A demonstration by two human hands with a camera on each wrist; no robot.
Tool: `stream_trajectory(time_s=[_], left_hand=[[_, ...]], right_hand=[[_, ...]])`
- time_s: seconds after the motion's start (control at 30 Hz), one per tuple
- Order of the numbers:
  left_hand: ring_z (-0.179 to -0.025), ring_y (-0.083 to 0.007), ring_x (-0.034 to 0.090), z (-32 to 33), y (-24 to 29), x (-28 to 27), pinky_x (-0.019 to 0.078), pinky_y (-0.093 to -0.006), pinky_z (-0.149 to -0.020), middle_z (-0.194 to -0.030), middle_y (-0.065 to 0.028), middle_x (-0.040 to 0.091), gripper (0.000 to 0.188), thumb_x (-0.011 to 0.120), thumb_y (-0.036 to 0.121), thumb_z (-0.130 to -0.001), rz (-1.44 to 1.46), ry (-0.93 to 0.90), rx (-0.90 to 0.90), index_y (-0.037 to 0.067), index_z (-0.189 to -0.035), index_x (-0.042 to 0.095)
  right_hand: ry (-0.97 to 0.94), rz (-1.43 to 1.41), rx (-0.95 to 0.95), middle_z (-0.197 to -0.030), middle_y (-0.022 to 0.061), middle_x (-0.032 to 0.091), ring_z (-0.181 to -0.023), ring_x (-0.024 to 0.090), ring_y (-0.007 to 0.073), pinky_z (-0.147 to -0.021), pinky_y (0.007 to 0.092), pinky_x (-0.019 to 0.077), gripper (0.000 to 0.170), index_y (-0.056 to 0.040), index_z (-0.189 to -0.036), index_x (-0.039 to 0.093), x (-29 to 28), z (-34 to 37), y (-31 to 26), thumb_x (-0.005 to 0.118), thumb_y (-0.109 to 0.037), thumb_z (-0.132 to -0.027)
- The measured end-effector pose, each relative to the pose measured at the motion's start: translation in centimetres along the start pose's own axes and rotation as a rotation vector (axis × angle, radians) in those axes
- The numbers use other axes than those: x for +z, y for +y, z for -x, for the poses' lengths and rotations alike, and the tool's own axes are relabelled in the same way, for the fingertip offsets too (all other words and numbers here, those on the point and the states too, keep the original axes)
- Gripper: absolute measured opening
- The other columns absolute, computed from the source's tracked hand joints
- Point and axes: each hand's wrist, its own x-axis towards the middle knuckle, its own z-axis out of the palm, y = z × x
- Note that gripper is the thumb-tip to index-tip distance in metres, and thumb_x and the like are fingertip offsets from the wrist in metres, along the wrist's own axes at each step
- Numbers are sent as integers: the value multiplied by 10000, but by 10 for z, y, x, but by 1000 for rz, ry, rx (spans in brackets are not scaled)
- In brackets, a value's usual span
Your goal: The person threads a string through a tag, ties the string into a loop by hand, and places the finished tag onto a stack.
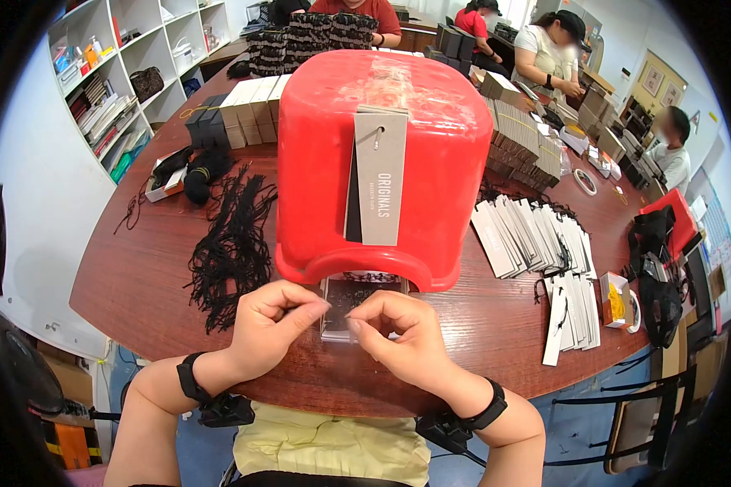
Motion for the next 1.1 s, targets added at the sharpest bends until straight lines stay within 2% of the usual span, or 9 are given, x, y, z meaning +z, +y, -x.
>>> stream_trajectory(time_s=[0.07,0.1,0.17,0.2,0.27,0.37,0.57,0.77,1.1], left_hand=[[-642,-47,511,-2,-3,-2,376,-161,-484,-803,-51,584,43,505,23,-808,-11,14,177,-8,-819,534],[-642,-47,511,-2,-2,-1,376,-161,-484,-803,-51,584,43,505,23,-808,-10,15,177,-8,-819,534],[-594,-87,546,-1,3,3,370,-154,-426,-844,-114,582,43,431,42,-846,266,-47,94,8,-858,455],[-594,-87,546,0,4,1,370,-154,-426,-844,-114,582,43,431,42,-846,267,-46,94,8,-858,455],[-520,-129,562,2,6,-5,358,-150,-359,-831,-179,585,59,365,83,-876,259,-165,-81,27,-887,380],[-447,-103,528,1,6,-3,317,-149,-342,-803,-144,585,107,384,117,-881,345,-67,-96,18,-921,381],[-496,-139,570,4,8,-2,358,-154,-345,-842,-187,579,121,338,141,-895,367,-63,-110,25,-930,328],[-506,-165,581,4,5,0,398,-169,-358,-872,-219,566,137,298,164,-904,442,-97,-90,31,-898,265],[-614,-155,599,8,4,2,410,-172,-424,-995,-236,527,120,337,125,-893,276,-143,-14,22,-883,277]], right_hand=[[-17,-7,-13,-679,2,537,-561,454,16,-487,163,369,29,7,-728,552,0,0,-1,552,-10,-751],[-32,-12,14,-681,3,538,-559,452,15,-483,163,366,32,7,-724,548,1,1,-5,552,-9,-751],[-47,-18,42,-684,4,538,-556,450,14,-479,162,362,36,7,-720,543,1,1,-7,552,-8,-751],[-55,-9,46,-686,4,537,-557,450,14,-478,162,359,34,7,-722,543,1,1,-6,552,-7,-752],[-64,0,49,-688,4,536,-559,449,14,-477,161,356,32,6,-724,543,1,0,-7,552,-7,-752],[-68,-13,66,-681,0,530,-558,448,15,-475,160,349,37,5,-720,541,1,0,-8,551,-7,-753],[-33,-85,35,-665,1,520,-545,448,23,-464,162,355,44,4,-717,527,2,0,-2,543,-3,-757],[-10,-160,152,-660,7,516,-569,460,27,-474,171,363,64,-7,-706,504,0,1,-5,525,4,-765],[240,-62,20,-613,-17,513,-549,445,16,-496,157,361,84,-15,-644,485,0,-5,6,513,51,-688]])
